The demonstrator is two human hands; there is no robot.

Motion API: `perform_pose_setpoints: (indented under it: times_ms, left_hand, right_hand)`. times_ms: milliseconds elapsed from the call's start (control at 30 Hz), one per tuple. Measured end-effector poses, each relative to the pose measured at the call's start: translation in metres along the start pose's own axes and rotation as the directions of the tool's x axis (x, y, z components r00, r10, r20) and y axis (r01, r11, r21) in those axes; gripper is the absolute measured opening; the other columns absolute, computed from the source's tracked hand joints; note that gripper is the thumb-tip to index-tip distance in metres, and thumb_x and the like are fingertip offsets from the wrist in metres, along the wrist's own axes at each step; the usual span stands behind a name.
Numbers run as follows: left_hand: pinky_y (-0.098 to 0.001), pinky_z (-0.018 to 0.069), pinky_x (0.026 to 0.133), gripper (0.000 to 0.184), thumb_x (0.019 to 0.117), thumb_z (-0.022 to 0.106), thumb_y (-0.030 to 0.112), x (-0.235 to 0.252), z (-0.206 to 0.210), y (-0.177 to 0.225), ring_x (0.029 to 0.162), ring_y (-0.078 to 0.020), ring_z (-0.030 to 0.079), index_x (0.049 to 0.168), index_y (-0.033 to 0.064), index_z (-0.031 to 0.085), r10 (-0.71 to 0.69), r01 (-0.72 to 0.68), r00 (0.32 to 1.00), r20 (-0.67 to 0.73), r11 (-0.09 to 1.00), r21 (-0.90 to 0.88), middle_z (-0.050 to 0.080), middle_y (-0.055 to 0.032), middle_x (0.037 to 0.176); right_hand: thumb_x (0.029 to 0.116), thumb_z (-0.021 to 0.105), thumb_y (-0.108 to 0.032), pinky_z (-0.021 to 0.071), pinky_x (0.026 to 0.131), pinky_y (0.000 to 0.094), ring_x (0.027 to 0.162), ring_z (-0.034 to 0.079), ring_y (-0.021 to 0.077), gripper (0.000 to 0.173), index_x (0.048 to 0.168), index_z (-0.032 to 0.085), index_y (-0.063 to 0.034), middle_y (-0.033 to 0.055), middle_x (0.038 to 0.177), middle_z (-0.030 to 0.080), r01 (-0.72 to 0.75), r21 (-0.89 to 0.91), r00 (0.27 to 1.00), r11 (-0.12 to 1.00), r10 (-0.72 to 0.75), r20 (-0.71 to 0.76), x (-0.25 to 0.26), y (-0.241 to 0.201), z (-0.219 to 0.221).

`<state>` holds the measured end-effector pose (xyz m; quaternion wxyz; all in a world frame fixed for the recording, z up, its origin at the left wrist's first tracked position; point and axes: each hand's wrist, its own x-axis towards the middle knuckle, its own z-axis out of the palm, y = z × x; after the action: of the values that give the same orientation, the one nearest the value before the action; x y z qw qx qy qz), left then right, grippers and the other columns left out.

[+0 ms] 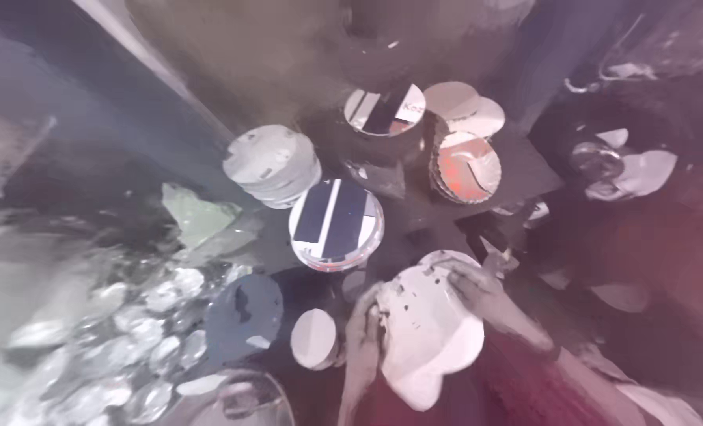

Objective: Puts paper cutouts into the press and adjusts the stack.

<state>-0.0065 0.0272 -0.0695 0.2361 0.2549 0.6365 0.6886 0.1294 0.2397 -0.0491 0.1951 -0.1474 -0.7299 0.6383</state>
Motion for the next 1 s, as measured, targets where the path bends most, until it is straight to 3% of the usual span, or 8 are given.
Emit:
perform_pose_setpoints:
  times_ms: [100, 267, 367, 567, 700, 800, 867, 1000]
  left_hand:
    - [-0.0161, 0.0541, 0.082, 0.036, 0.1037, 0.04, 0.007, -0.005, 0.0, 0.01, 0.095, 0.0051, 0.063, 0.132, -0.0056, 0.058, -0.003, 0.009, 0.986, 0.164, 0.999, -0.035, 0.067, -0.0007, 0.127]
    - [-0.0199, 0.0521, 0.09, 0.04, 0.1049, 0.05, 0.021, -0.02, 0.0, 0.016, 0.101, 0.0025, 0.062, 0.138, -0.0006, 0.054, 0.043, 0.025, 0.925, 0.377, 0.985, -0.174, 0.065, 0.0017, 0.125]
    - [-0.0177, 0.0518, 0.077, 0.046, 0.0973, 0.061, 0.015, -0.019, 0.001, 0.016, 0.087, 0.0036, 0.06, 0.14, -0.0006, 0.05, -0.03, 0.159, 0.886, 0.463, 0.957, -0.243, 0.066, 0.0026, 0.119]
    - [-0.024, 0.0595, 0.074, 0.041, 0.0949, 0.046, -0.007, -0.026, -0.022, 0.022, 0.082, -0.0036, 0.069, 0.135, 0.0008, 0.052, -0.144, 0.11, 0.987, -0.066, 0.923, -0.369, 0.072, 0.0021, 0.102]
    - [-0.0146, 0.0534, 0.058, 0.038, 0.0969, 0.045, -0.004, -0.033, -0.064, 0.04, 0.066, 0.0055, 0.062, 0.134, 0.0061, 0.045, -0.141, 0.069, 0.905, -0.402, 0.98, -0.188, 0.068, 0.0107, 0.093]
    - [-0.0148, 0.0549, 0.069, 0.051, 0.0973, 0.047, 0.0, -0.037, -0.084, 0.047, 0.082, 0.0063, 0.064, 0.147, 0.0047, 0.038, -0.039, 0.009, 0.931, -0.363, 0.996, -0.085, 0.065, 0.008, 0.116]
    - [-0.0131, 0.0524, 0.064, 0.034, 0.1019, 0.041, 0.006, -0.03, -0.083, 0.047, 0.076, 0.0068, 0.063, 0.122, 0.0165, 0.067, -0.012, -0.031, 0.934, -0.358, 0.993, -0.113, 0.072, 0.0146, 0.1]
    - [-0.0167, 0.0552, 0.076, 0.025, 0.1029, 0.04, 0.009, -0.018, -0.063, 0.048, 0.079, 0.0067, 0.064, 0.104, 0.0038, 0.065, 0.027, -0.039, 0.94, -0.34, 0.999, -0.031, 0.068, 0.0145, 0.085]
  right_hand:
    - [0.1099, 0.036, -0.027, 0.0528, 0.086, 0.0172, 0.094, 0.063, -0.0056, 0.042, 0.125, 0.069, -0.0041, -0.0042, 0.109, 0.072, -0.014, -0.043, 0.95, 0.999, 0.026, 0.31, 0.015, -0.034, -0.008]
    - [0.1018, 0.059, -0.025, 0.0574, 0.083, 0.0323, 0.091, 0.071, 0.0156, 0.029, 0.115, 0.074, -0.0046, 0.0109, 0.105, 0.074, 0.348, -0.468, 0.936, 0.812, -0.325, 0.133, 0.098, -0.072, 0.025]
    - [0.1003, 0.062, -0.032, 0.0496, 0.101, 0.0524, 0.116, 0.065, 0.0342, 0.041, 0.129, 0.069, -0.0047, 0.0178, 0.125, 0.069, 0.463, -0.603, 0.874, 0.65, -0.448, 0.188, 0.162, -0.074, 0.067]
    - [0.0983, 0.065, -0.046, 0.0373, 0.105, 0.0652, 0.131, 0.052, 0.0424, 0.054, 0.128, 0.065, -0.0008, 0.0217, 0.136, 0.061, 0.317, -0.821, 0.948, 0.475, -0.181, 0.261, 0.231, -0.076, 0.106]
    - [0.0996, 0.062, -0.008, 0.0568, 0.071, 0.0383, 0.077, 0.066, 0.0199, 0.018, 0.116, 0.064, -0.0001, 0.0115, 0.096, 0.068, 0.479, -0.45, 0.856, 0.754, -0.515, 0.047, 0.227, -0.096, 0.076]
    - [0.0988, 0.053, -0.003, 0.0515, 0.069, 0.0156, 0.073, 0.058, -0.0045, 0.015, 0.107, 0.064, -0.0097, -0.0103, 0.083, 0.063, 0.34, 0.035, 0.933, 0.94, -0.342, 0.112, 0.189, -0.113, 0.057]
    - [0.0971, 0.06, -0.007, 0.0506, 0.073, 0.0159, 0.077, 0.058, -0.0039, 0.013, 0.106, 0.068, -0.0019, -0.0056, 0.087, 0.065, 0.326, -0.043, 0.898, 0.944, -0.295, 0.326, 0.155, -0.111, 0.066]
    - [0.0961, 0.066, -0.015, 0.0576, 0.076, 0.0348, 0.082, 0.071, 0.0225, 0.019, 0.093, 0.075, 0.0009, 0.0147, 0.091, 0.073, 0.553, -0.356, 0.818, 0.753, -0.408, 0.407, 0.126, -0.093, 0.105]
